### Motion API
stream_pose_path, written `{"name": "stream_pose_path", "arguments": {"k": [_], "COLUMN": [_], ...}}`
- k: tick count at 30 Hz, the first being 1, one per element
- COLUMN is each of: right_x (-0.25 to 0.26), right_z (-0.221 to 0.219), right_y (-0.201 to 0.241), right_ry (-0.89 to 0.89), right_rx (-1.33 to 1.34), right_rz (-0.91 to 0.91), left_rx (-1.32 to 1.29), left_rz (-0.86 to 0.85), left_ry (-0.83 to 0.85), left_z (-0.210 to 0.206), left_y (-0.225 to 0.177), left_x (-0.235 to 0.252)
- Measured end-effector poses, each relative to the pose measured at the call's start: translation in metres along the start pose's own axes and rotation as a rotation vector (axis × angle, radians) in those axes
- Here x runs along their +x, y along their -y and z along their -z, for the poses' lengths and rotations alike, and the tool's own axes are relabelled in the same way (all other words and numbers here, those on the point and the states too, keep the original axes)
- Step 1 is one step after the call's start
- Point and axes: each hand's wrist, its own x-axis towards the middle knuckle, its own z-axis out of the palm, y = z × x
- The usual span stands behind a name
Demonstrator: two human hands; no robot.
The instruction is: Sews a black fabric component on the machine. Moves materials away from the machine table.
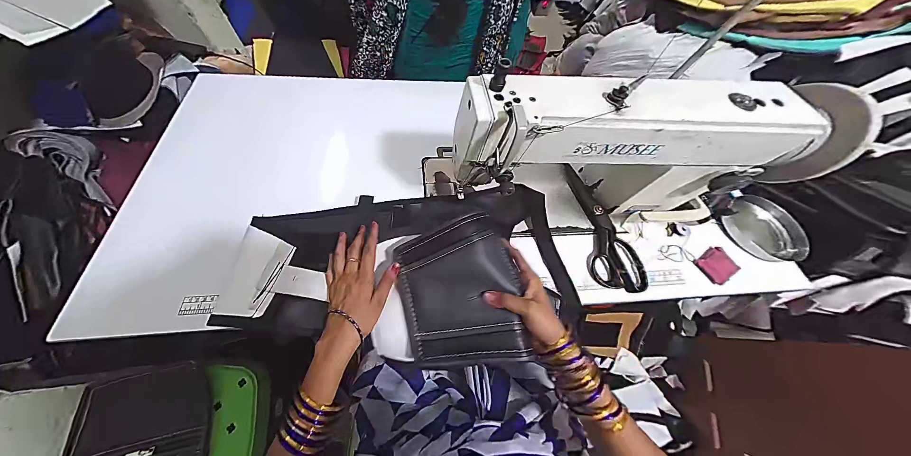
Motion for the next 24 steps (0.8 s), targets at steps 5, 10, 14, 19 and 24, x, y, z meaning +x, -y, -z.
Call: {"name": "stream_pose_path", "arguments": {"k": [5,10,14,19,24], "right_x": [0.007,0.014,0.014,0.018,0.029], "right_z": [0.094,0.113,0.113,0.116,0.121], "right_y": [0.001,-0.005,-0.006,0.000,0.007], "right_ry": [-0.287,-0.267,-0.257,-0.258,-0.214], "right_rx": [-0.128,-0.102,-0.115,-0.150,-0.203], "right_rz": [-0.021,-0.008,-0.021,-0.077,-0.110], "left_rx": [0.145,0.091,0.076,0.165,0.158], "left_rz": [0.020,-0.266,-0.364,-0.346,-0.364], "left_ry": [0.083,0.327,0.474,0.444,0.359], "left_z": [0.007,-0.005,-0.036,-0.052,-0.057], "left_y": [-0.015,-0.065,-0.071,-0.064,-0.063], "left_x": [0.007,0.051,0.086,0.087,0.089]}}
